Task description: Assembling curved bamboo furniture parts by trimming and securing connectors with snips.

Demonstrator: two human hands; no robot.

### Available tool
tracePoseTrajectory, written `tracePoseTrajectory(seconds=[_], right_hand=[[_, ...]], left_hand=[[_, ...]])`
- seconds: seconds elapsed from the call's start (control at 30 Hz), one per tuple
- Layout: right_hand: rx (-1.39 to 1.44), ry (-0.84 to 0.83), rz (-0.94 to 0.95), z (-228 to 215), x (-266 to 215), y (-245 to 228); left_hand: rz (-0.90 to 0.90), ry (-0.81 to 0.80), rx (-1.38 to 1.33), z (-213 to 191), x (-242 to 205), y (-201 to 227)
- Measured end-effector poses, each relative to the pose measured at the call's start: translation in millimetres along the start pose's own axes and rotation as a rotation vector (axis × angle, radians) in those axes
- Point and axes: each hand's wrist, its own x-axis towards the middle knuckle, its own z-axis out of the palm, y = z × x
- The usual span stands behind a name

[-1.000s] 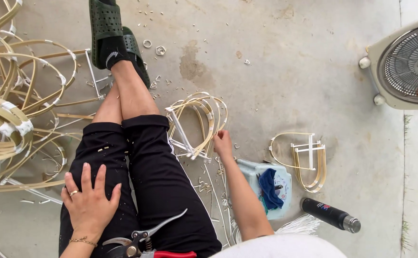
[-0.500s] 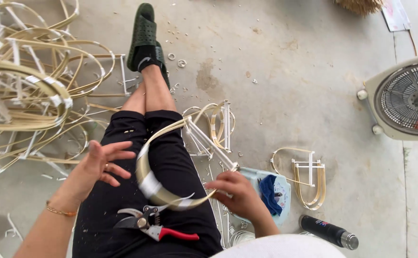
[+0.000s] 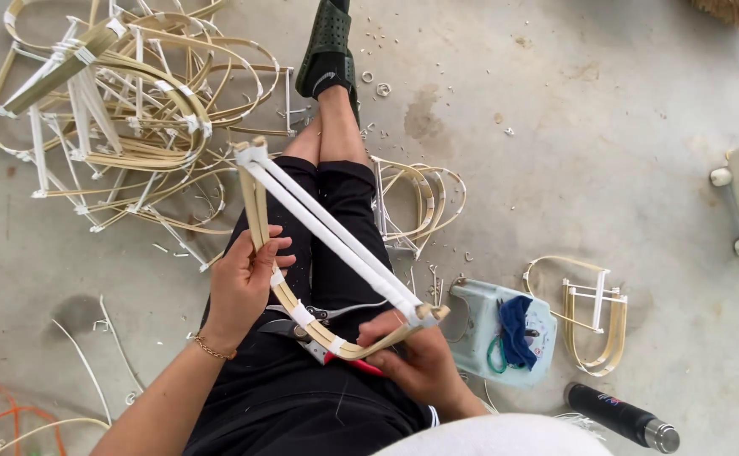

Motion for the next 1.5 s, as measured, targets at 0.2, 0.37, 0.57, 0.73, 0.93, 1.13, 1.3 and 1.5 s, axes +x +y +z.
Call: tracePoseTrajectory(seconds=[0.2,0.37,0.57,0.73,0.93,1.13,1.3,1.5], right_hand=[[-0.439,-0.026,-0.168,14,12,-32],[-0.457,-0.042,-0.129,19,10,-35],[-0.286,-0.119,0.059,11,10,-21],[-0.085,-0.106,0.305,3,9,-2],[-0.537,0.23,0.323,12,24,3],[-0.208,0.311,0.49,-13,17,40],[0.044,0.188,0.418,-17,11,50],[0.148,0.187,0.405,-16,10,55]], left_hand=[[-0.098,-0.046,-0.172,3,-4,-6],[-0.285,-0.203,-0.367,11,-9,-20],[-0.255,-0.191,-0.373,-3,7,-22],[-0.075,0.015,0.032,-21,26,7],[0.164,0.119,0.385,-15,11,14],[0.186,-0.123,0.136,-28,-20,89],[0.172,-0.177,0.085,-30,-38,108],[0.137,-0.207,0.013,-33,-36,100]])
